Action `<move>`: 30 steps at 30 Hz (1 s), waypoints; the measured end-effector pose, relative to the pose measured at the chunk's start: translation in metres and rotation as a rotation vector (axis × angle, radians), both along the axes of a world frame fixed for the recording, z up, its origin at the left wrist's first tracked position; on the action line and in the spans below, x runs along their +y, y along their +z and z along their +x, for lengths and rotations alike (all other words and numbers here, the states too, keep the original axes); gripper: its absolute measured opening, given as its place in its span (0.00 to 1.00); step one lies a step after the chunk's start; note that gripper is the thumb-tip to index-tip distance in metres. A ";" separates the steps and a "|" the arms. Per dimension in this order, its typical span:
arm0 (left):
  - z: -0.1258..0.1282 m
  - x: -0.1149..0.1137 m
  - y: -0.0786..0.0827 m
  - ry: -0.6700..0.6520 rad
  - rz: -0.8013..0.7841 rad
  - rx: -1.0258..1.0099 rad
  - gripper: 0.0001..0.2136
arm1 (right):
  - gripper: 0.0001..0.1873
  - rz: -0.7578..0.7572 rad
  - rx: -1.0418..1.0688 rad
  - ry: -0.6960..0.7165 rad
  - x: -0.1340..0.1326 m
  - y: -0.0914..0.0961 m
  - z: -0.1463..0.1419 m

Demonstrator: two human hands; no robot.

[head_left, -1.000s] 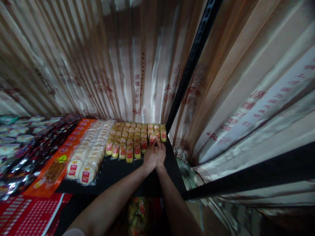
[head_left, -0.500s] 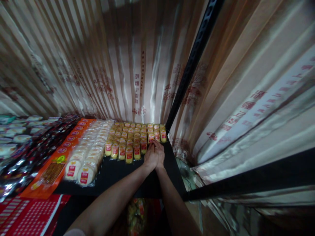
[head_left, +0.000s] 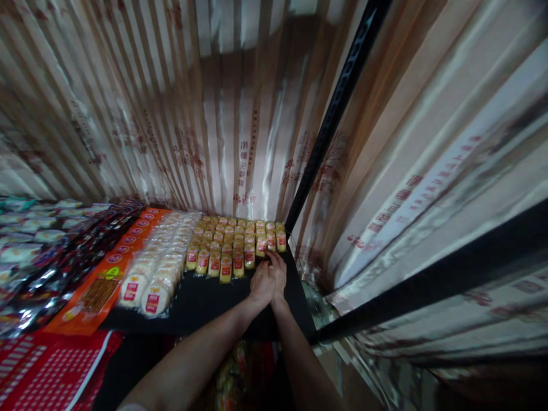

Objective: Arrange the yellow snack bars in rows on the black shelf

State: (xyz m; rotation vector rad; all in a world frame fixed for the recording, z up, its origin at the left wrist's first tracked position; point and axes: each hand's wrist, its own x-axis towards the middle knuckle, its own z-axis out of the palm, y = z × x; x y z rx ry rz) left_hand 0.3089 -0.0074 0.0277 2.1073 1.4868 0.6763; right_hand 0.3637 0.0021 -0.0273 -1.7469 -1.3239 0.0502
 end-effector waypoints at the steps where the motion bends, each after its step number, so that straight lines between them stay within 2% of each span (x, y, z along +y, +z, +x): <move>1: -0.004 -0.005 0.001 0.000 -0.021 -0.007 0.22 | 0.22 -0.011 0.004 -0.004 -0.006 0.001 -0.002; 6: -0.028 -0.038 0.007 0.062 -0.250 -0.084 0.19 | 0.22 -0.028 0.050 0.038 -0.040 0.001 -0.016; 8: -0.040 -0.053 0.007 0.060 -0.267 -0.126 0.19 | 0.22 -0.030 0.085 0.053 -0.054 0.002 -0.023; 14: -0.085 -0.096 -0.008 -0.029 -0.081 -0.220 0.16 | 0.22 -0.044 0.193 0.122 -0.097 0.008 -0.060; 18: -0.123 -0.125 -0.023 -0.092 0.091 -0.263 0.15 | 0.19 -0.050 0.174 0.249 -0.130 0.009 -0.093; 21: -0.154 -0.146 -0.034 -0.134 0.118 -0.272 0.15 | 0.16 -0.101 0.125 0.352 -0.151 0.007 -0.117; 25: -0.190 -0.157 -0.055 -0.137 0.016 -0.242 0.14 | 0.15 -0.271 0.054 0.481 -0.163 0.000 -0.142; 27: -0.205 -0.154 -0.066 -0.082 -0.120 -0.187 0.15 | 0.16 -0.443 0.009 0.564 -0.160 -0.007 -0.151; 30: -0.223 -0.143 -0.082 0.007 -0.360 -0.001 0.17 | 0.15 -0.761 -0.107 0.652 -0.150 -0.022 -0.162</move>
